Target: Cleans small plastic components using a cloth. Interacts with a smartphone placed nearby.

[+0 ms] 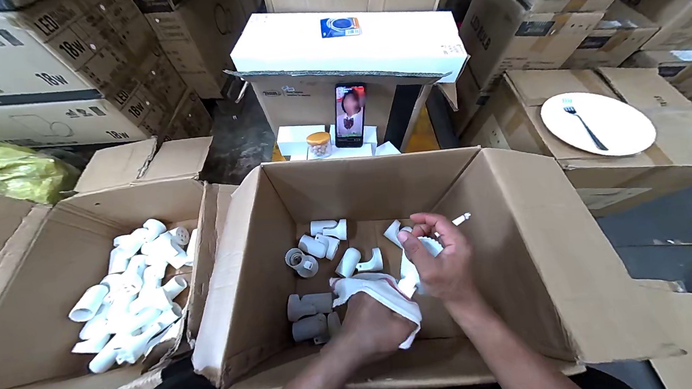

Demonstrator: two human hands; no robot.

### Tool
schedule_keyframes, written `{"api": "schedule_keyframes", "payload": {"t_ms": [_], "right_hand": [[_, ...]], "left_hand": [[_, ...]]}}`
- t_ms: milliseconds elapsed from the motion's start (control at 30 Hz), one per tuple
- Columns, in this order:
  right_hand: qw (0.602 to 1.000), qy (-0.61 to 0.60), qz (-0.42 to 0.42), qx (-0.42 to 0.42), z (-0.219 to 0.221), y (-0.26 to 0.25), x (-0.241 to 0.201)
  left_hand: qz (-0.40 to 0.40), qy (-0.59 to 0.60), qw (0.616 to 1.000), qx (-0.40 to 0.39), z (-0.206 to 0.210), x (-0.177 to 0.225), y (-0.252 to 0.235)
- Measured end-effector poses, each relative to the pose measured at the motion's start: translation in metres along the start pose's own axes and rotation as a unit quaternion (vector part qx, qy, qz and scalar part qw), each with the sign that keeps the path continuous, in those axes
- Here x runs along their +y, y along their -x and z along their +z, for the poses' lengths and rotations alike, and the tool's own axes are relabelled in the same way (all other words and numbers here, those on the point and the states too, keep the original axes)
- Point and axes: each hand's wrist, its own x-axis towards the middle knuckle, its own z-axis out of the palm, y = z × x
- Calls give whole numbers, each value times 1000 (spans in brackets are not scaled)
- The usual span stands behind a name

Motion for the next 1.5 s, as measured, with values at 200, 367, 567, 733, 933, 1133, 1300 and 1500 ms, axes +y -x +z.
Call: {"api": "schedule_keyframes", "payload": {"t_ms": [200, 367, 567, 733, 933, 1133, 1300, 1500], "right_hand": [[988, -141, 61, -29, -14, -2, -9], [999, -17, 3, -27, -14, 1, -1], [966, 228, -118, 1, 0, 9, -8], [990, 132, -20, -54, -2, 15, -9], [976, -70, 167, -119, -16, 4, -8], [974, 37, 187, -121, -4, 14, -2], [982, 58, 156, -94, 6, 12, -7], [990, -4, 119, -80, -11, 18, -7]], "left_hand": [[-11, 439, 873, -210, -22, -2, 18], [17, 240, 959, -148, -11, 9, 7], [63, -162, 964, 203, 21, -5, 2], [138, -25, 987, 83, 12, -24, 5], [81, 108, 991, -18, 4, -11, 11], [49, 30, 997, 42, 7, -12, 7], [154, -59, 986, 38, 2, -18, 20], [83, 187, 978, -34, 16, -16, 7]]}}
